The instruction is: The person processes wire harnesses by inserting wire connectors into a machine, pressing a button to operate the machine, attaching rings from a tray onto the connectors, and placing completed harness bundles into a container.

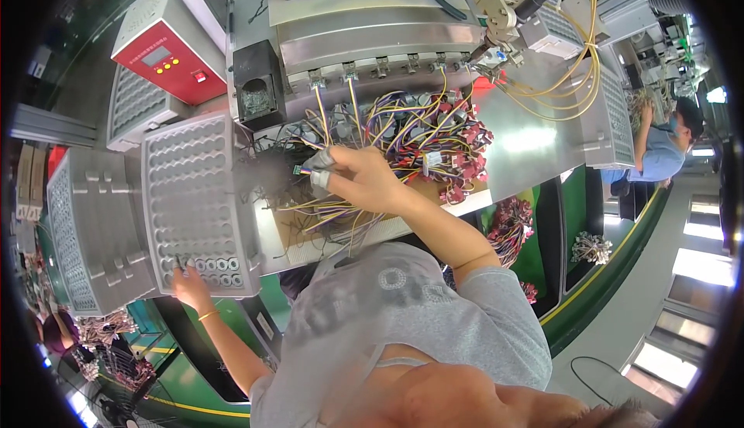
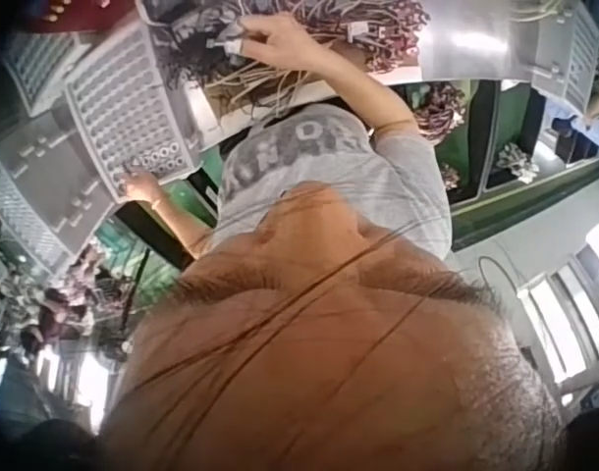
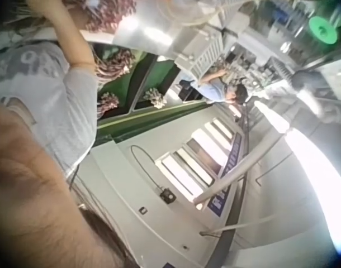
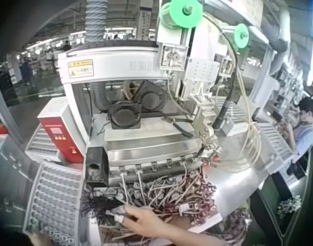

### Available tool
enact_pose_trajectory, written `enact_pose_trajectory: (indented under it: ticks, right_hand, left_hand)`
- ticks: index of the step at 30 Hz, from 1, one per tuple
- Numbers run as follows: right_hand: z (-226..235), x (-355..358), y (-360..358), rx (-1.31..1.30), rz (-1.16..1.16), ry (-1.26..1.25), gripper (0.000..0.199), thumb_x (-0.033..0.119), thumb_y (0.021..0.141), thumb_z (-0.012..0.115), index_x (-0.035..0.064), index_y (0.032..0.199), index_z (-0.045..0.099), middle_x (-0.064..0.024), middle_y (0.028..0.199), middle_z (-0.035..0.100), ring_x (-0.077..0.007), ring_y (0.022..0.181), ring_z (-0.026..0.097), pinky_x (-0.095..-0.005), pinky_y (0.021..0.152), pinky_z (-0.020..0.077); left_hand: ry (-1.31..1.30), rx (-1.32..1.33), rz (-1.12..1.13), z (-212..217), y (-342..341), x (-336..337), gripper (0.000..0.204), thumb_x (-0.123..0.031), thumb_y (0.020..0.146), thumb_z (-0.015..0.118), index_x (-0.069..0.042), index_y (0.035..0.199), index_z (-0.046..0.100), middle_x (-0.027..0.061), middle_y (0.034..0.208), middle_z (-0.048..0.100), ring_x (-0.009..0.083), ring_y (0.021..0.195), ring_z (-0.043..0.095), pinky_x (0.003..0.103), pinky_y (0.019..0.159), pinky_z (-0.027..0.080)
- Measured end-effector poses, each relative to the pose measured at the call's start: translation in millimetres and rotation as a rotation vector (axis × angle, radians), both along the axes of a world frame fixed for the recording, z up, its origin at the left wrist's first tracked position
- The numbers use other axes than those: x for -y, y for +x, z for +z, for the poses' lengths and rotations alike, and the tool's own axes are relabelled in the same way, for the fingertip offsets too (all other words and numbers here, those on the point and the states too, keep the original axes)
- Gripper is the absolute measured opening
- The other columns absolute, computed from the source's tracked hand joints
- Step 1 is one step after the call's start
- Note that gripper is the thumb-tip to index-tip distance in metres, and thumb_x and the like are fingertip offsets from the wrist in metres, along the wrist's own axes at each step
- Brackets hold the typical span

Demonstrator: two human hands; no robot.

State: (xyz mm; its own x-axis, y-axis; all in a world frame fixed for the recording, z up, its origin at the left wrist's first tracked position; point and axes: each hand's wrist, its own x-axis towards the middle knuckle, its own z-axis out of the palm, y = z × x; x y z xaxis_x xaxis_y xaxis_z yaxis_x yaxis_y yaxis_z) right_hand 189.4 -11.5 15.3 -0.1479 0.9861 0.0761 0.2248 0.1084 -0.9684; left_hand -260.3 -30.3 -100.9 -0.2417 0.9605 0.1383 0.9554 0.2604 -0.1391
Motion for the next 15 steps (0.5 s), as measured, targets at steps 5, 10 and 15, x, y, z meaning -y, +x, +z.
enact_pose_trajectory:
  ticks: [5, 10, 15]
  right_hand:
    - [7, -2, -7, 0.036, 0.029, 0.06, 0.011, 0.009, 0.078, 0.058, 0.0013, 0.087, 0.057, -0.0052, 0.063, 0.058, -0.0077, 0.057, 0.053, -0.0243, 0.052, 0.0424]
    - [7, -5, -5, 0.09, 0.07, 0.088, 0.011, 0.01, 0.077, 0.058, 0.0031, 0.086, 0.058, -0.0063, 0.059, 0.054, -0.0066, 0.052, 0.048, -0.0239, 0.049, 0.0395]
    - [9, 2, -2, 0.126, -0.059, 0.044, 0.009, 0.005, 0.076, 0.059, 0.0014, 0.084, 0.06, 0.0005, 0.059, 0.053, -0.0036, 0.053, 0.045, -0.021, 0.048, 0.0377]
  left_hand:
    - [0.269, 1.828, 0.031, 72, 124, -25, 0.037, -0.004, 0.084, 0.048, 0.0, 0.12, 0.046, 0.0073, 0.107, 0.056, 0.0172, 0.079, 0.057, 0.026, 0.063, 0.046]
    - [-0.117, 1.982, -0.24, 92, 228, -32, 0.033, 0.001, 0.078, 0.053, 0.003, 0.111, 0.051, 0.0075, 0.097, 0.059, 0.013, 0.08, 0.056, 0.026, 0.064, 0.048]
    - [-0.318, 2.208, -0.404, 101, 263, -37, 0.034, 0.001, 0.08, 0.056, -0.001, 0.113, 0.048, 0.0079, 0.104, 0.057, 0.0131, 0.085, 0.057, 0.023, 0.06, 0.051]
